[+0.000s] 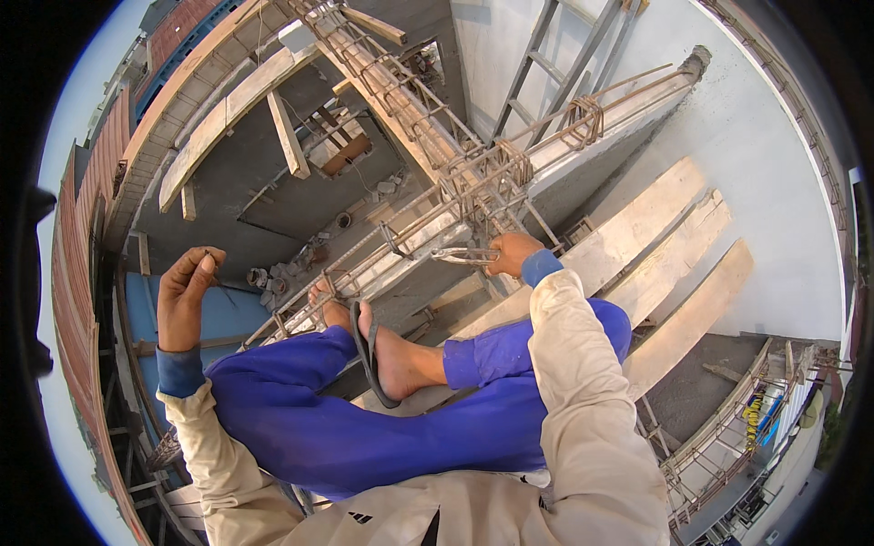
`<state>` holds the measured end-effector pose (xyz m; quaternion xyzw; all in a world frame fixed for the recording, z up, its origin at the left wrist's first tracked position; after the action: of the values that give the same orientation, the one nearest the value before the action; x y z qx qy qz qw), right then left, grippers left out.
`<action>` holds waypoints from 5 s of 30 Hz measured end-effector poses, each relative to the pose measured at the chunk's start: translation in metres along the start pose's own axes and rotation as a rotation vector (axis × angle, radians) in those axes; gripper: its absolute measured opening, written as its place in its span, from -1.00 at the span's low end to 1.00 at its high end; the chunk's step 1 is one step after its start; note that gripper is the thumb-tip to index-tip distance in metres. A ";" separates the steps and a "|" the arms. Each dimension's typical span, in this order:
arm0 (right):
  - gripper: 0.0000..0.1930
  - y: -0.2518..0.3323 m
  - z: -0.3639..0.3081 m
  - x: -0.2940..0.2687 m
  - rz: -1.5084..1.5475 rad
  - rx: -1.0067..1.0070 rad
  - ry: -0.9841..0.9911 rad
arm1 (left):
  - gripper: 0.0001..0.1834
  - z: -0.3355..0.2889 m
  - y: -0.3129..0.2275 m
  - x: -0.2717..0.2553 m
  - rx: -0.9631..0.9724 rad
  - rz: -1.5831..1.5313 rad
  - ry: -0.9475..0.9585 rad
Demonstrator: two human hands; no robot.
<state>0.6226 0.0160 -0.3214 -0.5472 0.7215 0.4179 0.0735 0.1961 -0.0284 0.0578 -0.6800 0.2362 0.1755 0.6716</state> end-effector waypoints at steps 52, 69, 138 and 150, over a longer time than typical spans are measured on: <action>-0.73 0.083 0.087 0.004 0.902 0.221 -0.561 | -0.56 0.276 0.277 0.413 -0.293 -0.130 0.317; -0.70 0.086 0.094 -0.071 -0.002 0.123 -0.571 | -0.49 0.266 0.300 0.397 -0.501 -0.144 0.266; -0.75 0.010 0.072 -0.016 0.088 0.119 -0.522 | -0.64 0.136 0.275 0.438 -0.330 0.253 -0.091; -0.76 0.006 0.138 -0.019 -0.001 0.272 -0.338 | -0.72 0.183 0.295 0.452 -0.205 0.156 0.194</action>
<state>0.5769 0.1245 -0.3960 -0.4547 0.7485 0.4024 0.2666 0.4201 0.1188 -0.4451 -0.7383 0.3329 0.1838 0.5570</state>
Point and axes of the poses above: each hand's wrist, its own z-axis towards the middle knuckle, its own x-axis out of the palm, y = z × x, the point moved 10 cm from there along z, towards the middle knuckle, and after that the axes turned 4 degrees about y, right-handed, at the moved point
